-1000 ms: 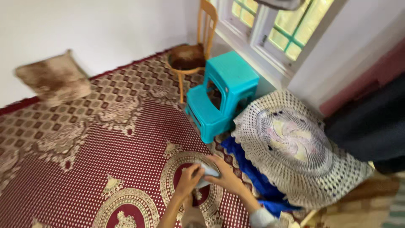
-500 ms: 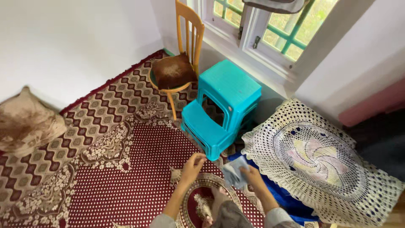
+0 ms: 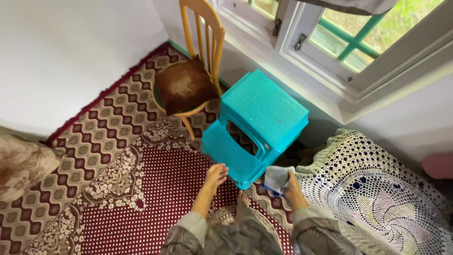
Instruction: The person cleans a window frame using a cloth.
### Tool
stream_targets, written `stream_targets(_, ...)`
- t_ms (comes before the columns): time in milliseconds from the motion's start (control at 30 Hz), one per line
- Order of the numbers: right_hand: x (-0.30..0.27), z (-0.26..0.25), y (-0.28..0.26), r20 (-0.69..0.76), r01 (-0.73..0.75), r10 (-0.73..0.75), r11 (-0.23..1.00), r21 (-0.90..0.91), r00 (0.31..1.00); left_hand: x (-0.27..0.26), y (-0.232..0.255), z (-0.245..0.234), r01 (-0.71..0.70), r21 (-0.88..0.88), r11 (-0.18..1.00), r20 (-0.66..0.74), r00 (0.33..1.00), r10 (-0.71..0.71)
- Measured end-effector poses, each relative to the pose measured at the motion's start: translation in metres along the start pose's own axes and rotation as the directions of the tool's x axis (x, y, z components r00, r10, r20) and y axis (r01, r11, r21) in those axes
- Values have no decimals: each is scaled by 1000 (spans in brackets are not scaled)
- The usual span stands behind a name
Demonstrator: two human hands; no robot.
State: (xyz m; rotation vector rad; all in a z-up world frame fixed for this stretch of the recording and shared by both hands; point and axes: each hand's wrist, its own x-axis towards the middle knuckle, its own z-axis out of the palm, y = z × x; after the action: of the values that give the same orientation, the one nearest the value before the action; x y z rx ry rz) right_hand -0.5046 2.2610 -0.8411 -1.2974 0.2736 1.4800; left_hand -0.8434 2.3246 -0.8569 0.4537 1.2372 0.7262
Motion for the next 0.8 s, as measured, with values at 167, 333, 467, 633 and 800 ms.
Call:
stream_targets(167, 38, 57, -30, -156, -20, 15, 999, -30, 988, 57, 30, 29, 35, 63, 997, 12, 999, -36)
stream_targets(333, 55, 113, -63, 62, 162, -182, 956, 246, 981, 117, 97, 76, 41, 137, 990, 180, 981, -66)
stream_targets(467, 44, 156, -112, 48, 271, -328, 847, 457, 944, 157, 178, 129, -83, 125, 989, 384, 923, 29)
stream_targets(633, 14, 199, -191, -129, 368, -374, 686, 628, 918, 184, 306, 213, -333, 357, 873, 595, 802, 62)
stream_targets(800, -28, 206, -320, -197, 629, -642, 560, 539, 741, 140, 412, 360, -609, 285, 740, 848, 520, 102)
